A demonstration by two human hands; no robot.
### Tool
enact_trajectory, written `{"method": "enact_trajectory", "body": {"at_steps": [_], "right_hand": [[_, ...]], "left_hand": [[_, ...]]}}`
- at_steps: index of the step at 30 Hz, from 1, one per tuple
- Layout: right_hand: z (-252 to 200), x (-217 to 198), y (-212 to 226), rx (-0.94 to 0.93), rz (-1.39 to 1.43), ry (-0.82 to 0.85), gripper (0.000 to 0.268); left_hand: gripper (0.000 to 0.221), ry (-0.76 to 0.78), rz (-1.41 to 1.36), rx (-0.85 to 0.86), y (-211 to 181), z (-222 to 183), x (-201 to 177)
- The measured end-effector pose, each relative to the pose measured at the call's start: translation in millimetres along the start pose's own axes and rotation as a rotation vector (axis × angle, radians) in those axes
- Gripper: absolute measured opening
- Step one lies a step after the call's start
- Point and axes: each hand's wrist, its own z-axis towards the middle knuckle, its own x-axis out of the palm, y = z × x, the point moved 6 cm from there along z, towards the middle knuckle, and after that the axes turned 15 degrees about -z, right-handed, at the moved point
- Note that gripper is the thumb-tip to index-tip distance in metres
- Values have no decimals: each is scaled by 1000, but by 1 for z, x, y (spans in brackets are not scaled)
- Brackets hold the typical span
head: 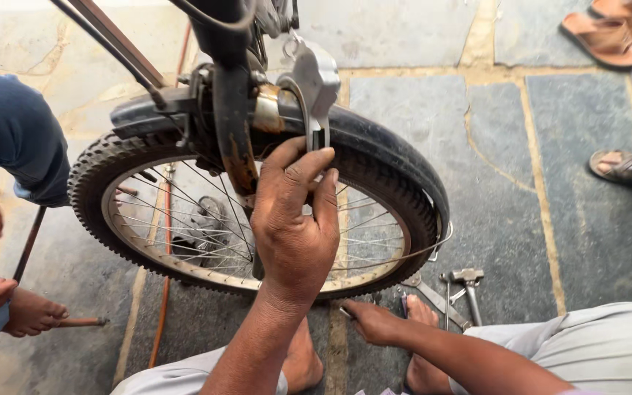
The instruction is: The person installs and secures a front fender on a bicycle using a screwdriver and by hand, while other people sit nearby.
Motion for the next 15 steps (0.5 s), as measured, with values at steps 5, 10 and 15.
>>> {"method": "enact_trajectory", "body": {"at_steps": [5,10,15], "right_hand": [[-69,-136,52,395,289,410,50],[-108,-228,75,661,267,292,28],[-87,-378,112,644,-73,34,31]], "left_hand": [[14,-38,58,14,4,4,1],[10,-38,-23,8,12,11,-6],[11,-54,-93,-11,15,8,-10]]}}
